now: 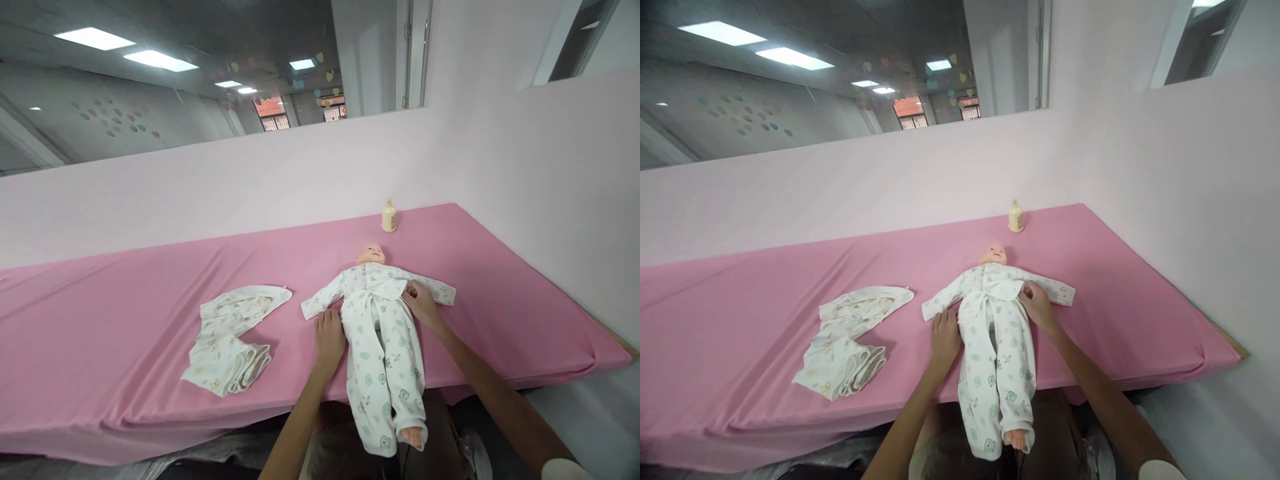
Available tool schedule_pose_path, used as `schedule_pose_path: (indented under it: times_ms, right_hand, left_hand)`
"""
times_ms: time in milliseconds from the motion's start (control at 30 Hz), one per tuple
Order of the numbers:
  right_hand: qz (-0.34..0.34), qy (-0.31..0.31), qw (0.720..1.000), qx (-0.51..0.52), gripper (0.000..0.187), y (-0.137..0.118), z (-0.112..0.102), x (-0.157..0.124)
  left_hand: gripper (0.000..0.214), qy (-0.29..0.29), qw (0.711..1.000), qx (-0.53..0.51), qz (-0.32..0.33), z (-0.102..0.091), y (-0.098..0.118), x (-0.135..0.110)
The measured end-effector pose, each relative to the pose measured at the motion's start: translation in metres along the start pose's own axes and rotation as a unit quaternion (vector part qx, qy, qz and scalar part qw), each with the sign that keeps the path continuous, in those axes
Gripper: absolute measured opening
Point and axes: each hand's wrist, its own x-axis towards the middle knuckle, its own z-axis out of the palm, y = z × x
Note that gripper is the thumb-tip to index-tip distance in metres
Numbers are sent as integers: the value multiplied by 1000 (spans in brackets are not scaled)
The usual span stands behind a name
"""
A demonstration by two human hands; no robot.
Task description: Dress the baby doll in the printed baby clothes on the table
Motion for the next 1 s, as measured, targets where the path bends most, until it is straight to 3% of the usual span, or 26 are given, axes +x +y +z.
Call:
schedule_pose_path:
  times_ms: [133, 200, 267, 400, 467, 600, 667, 800, 900, 1000]
  right_hand:
    - [-45, 100, 992, -58, 19, 10, -8, -14]
    - [-58, 123, 987, -90, 14, 21, -12, -28]
    - [-81, 95, 984, -130, 16, 32, -13, -44]
    - [-151, -20, 969, -194, 20, 37, -7, -71]
    - [-178, -8, 961, -210, 21, 30, -6, -75]
    - [-225, 88, 942, -233, 11, 10, -5, -66]
    - [-253, 100, 931, -244, 16, -1, -2, -58]
    - [-321, 64, 922, -208, 16, -21, 7, -56]
    - [-359, 0, 912, -197, 14, -31, 11, -67]
    - [-379, -79, 884, -261, 13, -37, 11, -78]
  left_hand:
    - [24, 32, 996, -83, -4, 0, -5, -6]
    - [27, 64, 990, -124, -21, -4, -8, -9]
    - [28, 101, 984, -148, -15, -9, -6, -11]
    - [28, 156, 968, -189, 46, -18, 11, -7]
    - [25, 173, 963, -187, 86, -22, 22, 0]
    - [13, 204, 947, -165, 186, -28, 45, 15]
    - [11, 206, 941, -168, 212, -33, 53, 18]
    - [10, 201, 932, -183, 240, -45, 61, 10]
    - [11, 167, 933, -159, 277, -54, 58, -3]
    - [16, 93, 941, -85, 314, -57, 55, -14]
